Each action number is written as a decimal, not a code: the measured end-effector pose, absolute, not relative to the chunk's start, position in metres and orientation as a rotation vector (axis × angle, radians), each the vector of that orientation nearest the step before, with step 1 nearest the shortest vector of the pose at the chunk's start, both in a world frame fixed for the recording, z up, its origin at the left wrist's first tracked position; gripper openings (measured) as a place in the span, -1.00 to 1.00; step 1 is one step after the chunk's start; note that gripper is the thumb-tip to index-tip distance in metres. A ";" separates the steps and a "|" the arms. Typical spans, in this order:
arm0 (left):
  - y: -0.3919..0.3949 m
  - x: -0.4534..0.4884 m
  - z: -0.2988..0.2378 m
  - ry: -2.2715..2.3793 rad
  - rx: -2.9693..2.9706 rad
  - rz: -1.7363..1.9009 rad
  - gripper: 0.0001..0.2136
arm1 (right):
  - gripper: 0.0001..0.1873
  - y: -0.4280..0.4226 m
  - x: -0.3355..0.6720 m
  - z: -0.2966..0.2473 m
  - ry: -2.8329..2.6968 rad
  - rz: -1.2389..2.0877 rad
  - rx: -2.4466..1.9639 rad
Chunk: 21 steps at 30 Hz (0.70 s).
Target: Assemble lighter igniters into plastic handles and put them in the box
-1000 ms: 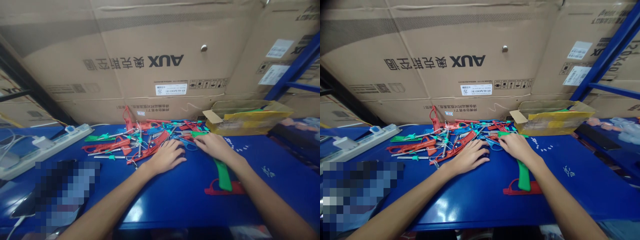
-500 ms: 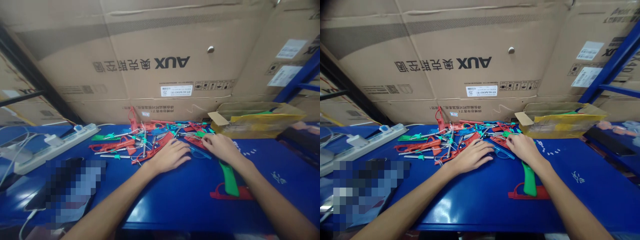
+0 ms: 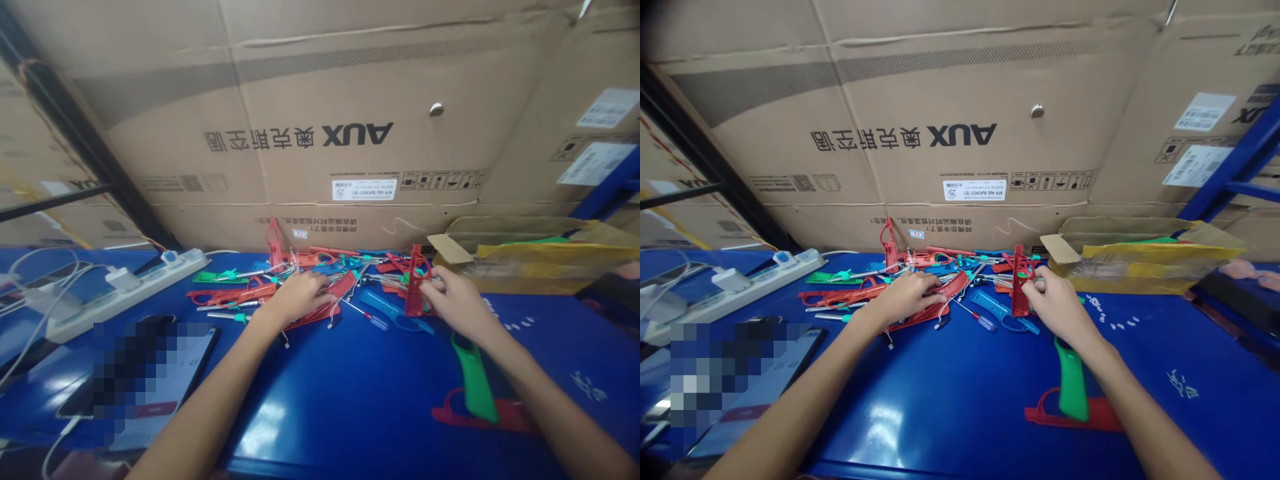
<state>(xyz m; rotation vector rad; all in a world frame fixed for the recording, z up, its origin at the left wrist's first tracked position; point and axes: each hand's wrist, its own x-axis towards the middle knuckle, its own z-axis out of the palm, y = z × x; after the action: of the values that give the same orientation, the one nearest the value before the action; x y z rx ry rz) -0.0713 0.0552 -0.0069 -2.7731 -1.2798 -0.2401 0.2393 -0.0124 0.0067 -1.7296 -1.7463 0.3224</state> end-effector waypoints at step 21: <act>0.064 -0.086 0.001 -1.419 -2.656 -0.604 -0.86 | -0.37 -0.005 0.229 -0.016 -1.486 0.630 -1.512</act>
<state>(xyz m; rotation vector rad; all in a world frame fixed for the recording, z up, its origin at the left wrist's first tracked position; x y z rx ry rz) -0.0860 0.0645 0.0008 -2.6557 -1.4192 -0.6035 0.2292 -0.0052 -0.0163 -1.5118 -1.4857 0.6301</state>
